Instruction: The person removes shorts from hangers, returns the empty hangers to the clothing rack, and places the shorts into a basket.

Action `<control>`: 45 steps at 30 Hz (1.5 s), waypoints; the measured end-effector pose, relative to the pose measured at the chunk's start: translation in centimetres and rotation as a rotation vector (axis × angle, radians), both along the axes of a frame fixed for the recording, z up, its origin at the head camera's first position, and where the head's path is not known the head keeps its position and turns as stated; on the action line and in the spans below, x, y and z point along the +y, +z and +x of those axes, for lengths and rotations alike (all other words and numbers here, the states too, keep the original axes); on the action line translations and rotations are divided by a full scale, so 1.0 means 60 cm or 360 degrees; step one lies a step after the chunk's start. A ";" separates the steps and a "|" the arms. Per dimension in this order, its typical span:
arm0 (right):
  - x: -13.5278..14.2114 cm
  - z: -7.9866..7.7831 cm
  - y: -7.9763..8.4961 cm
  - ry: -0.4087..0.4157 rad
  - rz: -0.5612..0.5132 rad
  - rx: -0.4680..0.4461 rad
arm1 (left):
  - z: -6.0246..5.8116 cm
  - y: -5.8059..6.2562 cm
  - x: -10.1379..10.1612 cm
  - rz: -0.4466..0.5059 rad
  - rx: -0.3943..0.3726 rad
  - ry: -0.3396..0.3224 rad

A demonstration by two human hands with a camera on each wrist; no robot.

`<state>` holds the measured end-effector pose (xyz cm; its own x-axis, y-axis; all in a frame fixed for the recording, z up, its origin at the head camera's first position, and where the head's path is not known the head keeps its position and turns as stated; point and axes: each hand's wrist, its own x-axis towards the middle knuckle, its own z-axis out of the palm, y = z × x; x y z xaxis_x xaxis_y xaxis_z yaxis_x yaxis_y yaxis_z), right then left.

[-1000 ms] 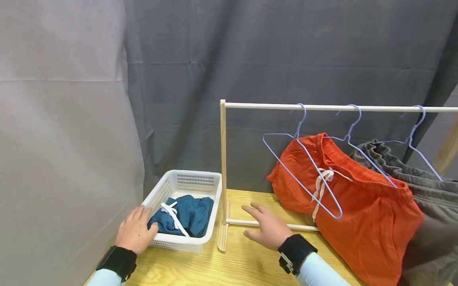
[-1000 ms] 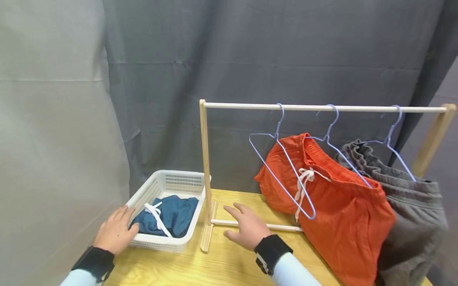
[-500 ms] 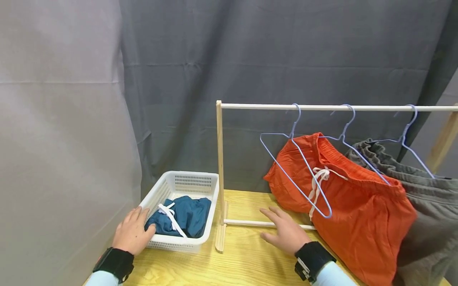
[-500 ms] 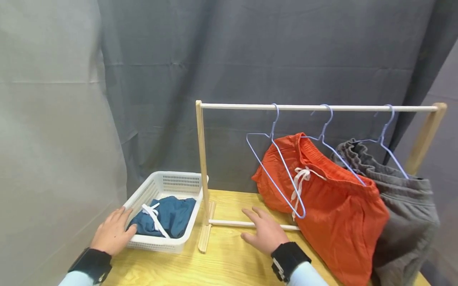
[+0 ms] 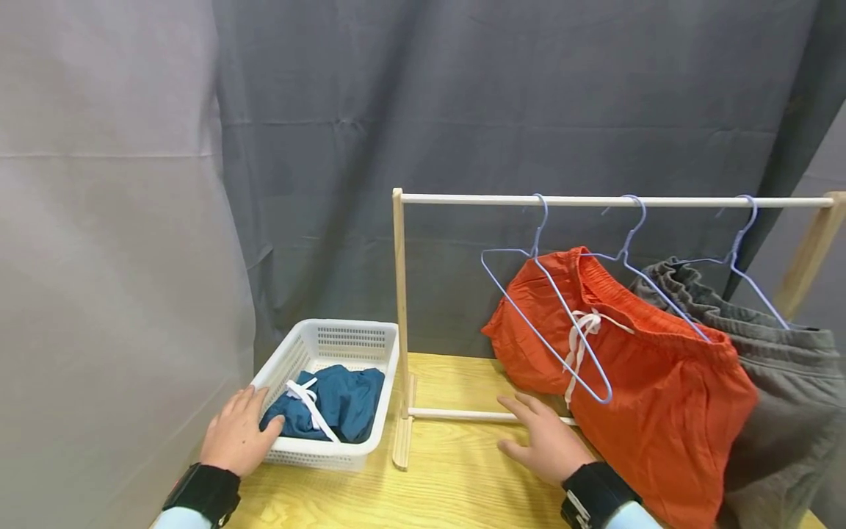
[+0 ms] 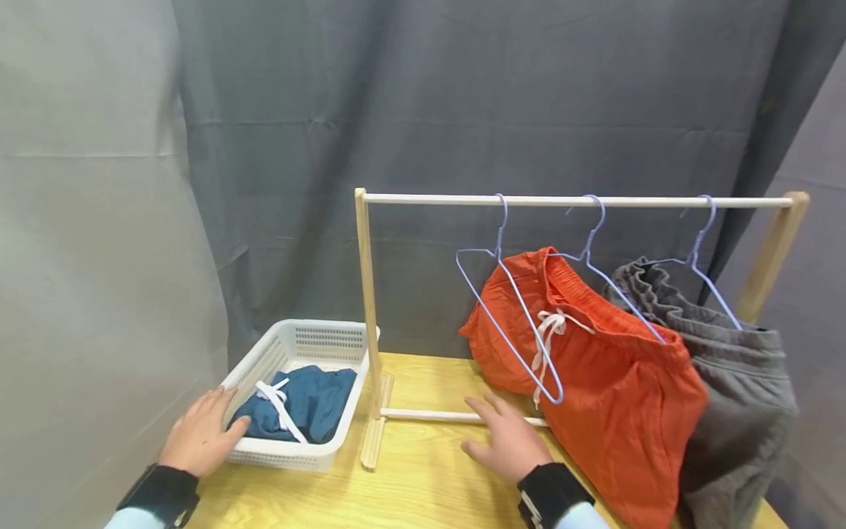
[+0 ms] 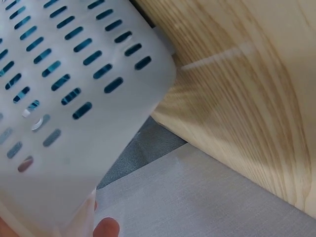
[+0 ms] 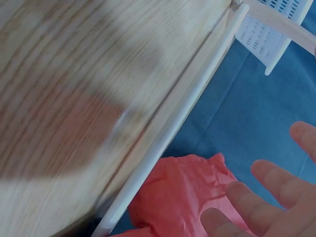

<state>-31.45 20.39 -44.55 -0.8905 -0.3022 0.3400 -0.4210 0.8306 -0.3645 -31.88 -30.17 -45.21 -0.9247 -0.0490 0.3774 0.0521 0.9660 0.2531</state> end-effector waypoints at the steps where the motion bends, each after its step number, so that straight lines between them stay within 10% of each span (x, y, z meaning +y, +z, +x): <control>1: 0.002 0.001 -0.002 -0.0006 -0.0003 -0.0002 | 0.001 0.001 0.000 0.0008 -0.0006 0.0000; 17: 0.022 0.016 -0.013 -0.0038 -0.0012 -0.0055 | -0.002 0.045 0.010 0.0139 -0.0128 -0.0071; 31: 0.029 0.018 -0.017 -0.0059 -0.0019 -0.0109 | -0.019 0.143 0.118 0.0203 -0.0120 -0.0346; 45: 0.032 0.023 -0.016 -0.0057 -0.0026 -0.0057 | -0.055 0.183 0.209 0.0309 -0.0213 -0.0476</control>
